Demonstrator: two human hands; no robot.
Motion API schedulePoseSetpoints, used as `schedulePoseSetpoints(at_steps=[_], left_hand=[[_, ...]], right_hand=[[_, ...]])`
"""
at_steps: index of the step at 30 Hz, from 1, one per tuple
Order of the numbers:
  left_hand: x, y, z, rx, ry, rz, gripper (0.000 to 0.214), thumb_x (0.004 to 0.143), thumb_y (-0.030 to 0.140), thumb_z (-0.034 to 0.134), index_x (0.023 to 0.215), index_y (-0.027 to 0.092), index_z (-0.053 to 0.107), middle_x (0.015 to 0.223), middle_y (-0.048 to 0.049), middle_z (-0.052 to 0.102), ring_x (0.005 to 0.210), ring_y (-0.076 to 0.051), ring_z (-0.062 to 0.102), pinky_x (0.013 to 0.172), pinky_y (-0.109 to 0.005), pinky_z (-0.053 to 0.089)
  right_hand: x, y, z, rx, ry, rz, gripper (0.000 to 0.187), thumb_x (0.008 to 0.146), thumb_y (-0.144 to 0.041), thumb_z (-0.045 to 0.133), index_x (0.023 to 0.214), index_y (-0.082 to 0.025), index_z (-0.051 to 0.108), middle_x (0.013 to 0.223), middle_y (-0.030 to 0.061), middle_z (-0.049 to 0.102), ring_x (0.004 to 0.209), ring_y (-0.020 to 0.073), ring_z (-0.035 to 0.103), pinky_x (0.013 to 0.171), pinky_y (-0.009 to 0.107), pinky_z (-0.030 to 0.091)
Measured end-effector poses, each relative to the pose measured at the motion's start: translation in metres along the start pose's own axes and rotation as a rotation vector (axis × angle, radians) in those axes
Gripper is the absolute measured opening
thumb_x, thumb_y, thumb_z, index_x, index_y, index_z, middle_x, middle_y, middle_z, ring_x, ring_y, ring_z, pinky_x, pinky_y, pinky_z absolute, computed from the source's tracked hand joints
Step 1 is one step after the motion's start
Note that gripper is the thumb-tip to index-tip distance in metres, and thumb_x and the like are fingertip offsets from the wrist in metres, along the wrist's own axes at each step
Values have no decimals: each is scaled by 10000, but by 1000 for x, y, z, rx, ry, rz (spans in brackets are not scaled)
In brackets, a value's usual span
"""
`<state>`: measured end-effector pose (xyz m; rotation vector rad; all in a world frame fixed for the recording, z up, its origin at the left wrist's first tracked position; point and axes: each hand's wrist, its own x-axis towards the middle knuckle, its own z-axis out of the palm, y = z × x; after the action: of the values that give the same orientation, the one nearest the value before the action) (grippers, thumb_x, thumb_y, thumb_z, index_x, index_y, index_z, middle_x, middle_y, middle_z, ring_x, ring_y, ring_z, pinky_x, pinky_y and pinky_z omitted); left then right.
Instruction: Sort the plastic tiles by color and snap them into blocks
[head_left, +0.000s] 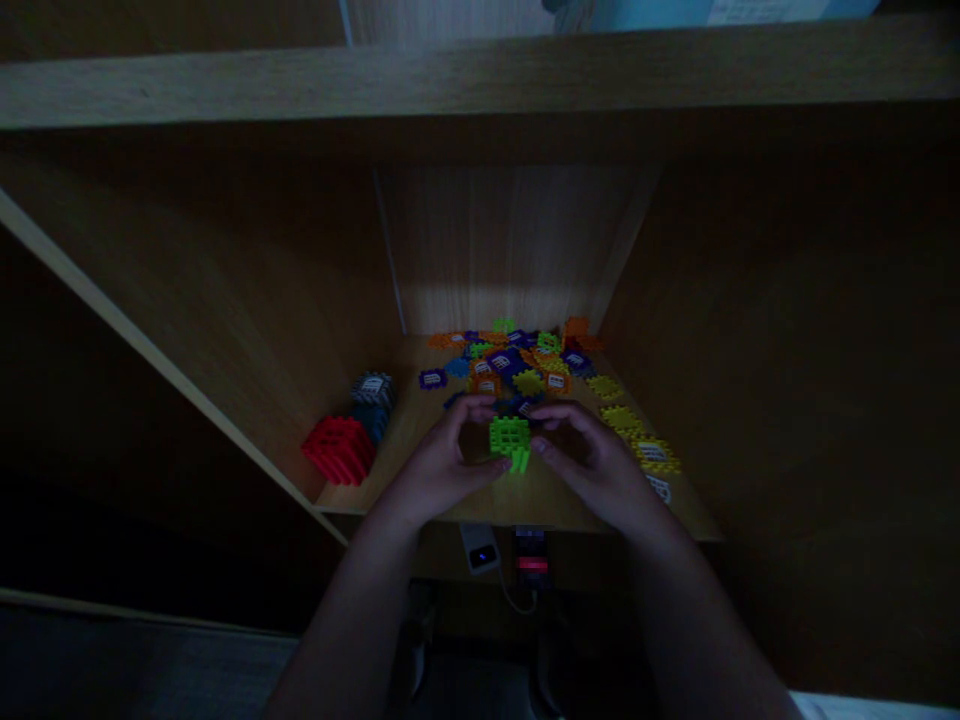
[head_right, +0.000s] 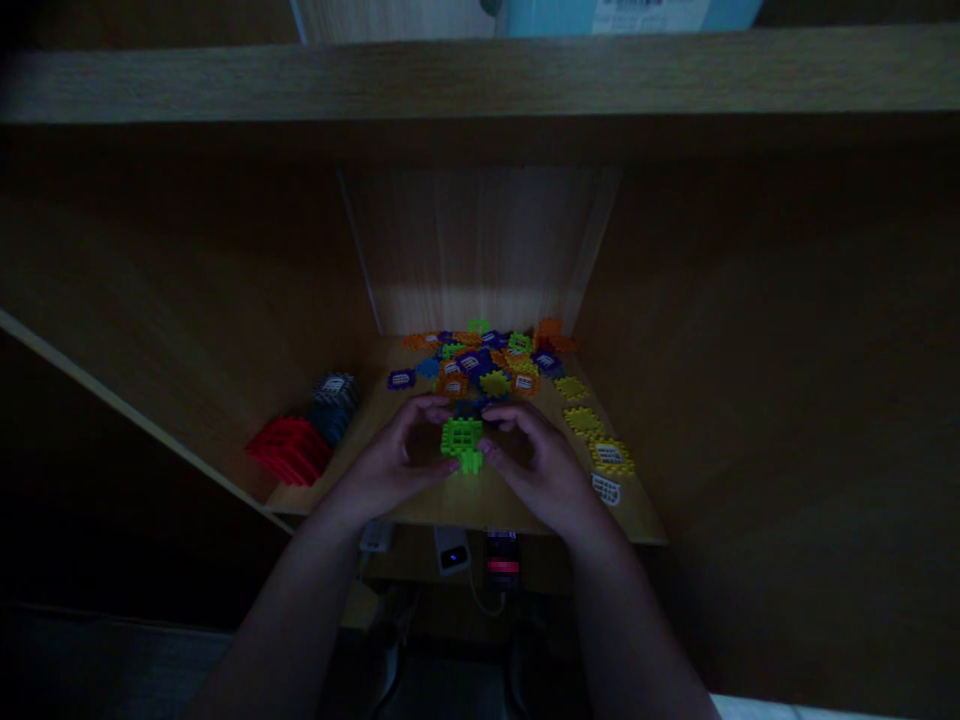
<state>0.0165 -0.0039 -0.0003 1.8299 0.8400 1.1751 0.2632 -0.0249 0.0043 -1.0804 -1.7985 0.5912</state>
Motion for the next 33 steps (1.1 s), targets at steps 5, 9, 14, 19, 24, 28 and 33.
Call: schedulePoseSetpoints(at_steps=[5,9,14,19,24,28,33], left_hand=[[0,2,0,-7,1,-26,754,800,262,958,1442,264,562,1372,-111,688,1334,-302,650,1186,-512,507],[0,4,1,3,43,-20,713,820,312,952,1428,263,583,1388,-121,680,1337,-308,642,1181,-511,503],[0,3,3,7,102,-25,720,789,389,975,1382,243,593,1311,-108,692,1274,-296,654,1157,-485,504],[2,0,5,-4,204,-21,480,931,450,850,1283,226,614,1218,-93,694,1180,-253,669,1062,-429,546],[4,-6,3,-55,300,-31,377,1002,478,765,1228,223,605,1097,-69,699,1068,-231,692,976,-391,563],[5,-8,3,-101,341,-30,365,994,486,780,1202,232,620,1065,-66,714,1039,-233,701,950,-378,565],[5,-4,5,-135,347,-55,368,973,488,797,1175,233,625,1047,-55,702,1013,-223,689,945,-366,546]], right_hand=[[9,3,-3,-69,123,17,247,1065,-477,647,1206,-294,735,1188,44,781,1075,236,742,971,416,585],[54,-7,-7,-330,105,-33,235,1083,-376,586,1208,-262,749,1231,83,794,1122,271,749,1014,449,578],[145,-12,13,-789,-226,-63,320,1075,-263,562,1297,-179,777,1313,165,782,1211,322,723,1100,438,526],[206,10,46,-874,-386,-48,440,1016,-158,639,1447,-170,723,1419,182,736,1256,305,712,1104,369,512],[232,30,60,-921,-511,-57,317,1051,-275,701,1352,-183,731,1424,140,710,1239,275,707,1092,433,566],[243,40,62,-968,-536,-57,388,1060,-413,709,1383,-204,667,1424,116,671,1201,269,703,1012,498,627],[249,45,66,-1030,-550,-23,383,1061,-406,708,1385,-205,669,1422,119,673,1194,266,705,1008,484,627]])
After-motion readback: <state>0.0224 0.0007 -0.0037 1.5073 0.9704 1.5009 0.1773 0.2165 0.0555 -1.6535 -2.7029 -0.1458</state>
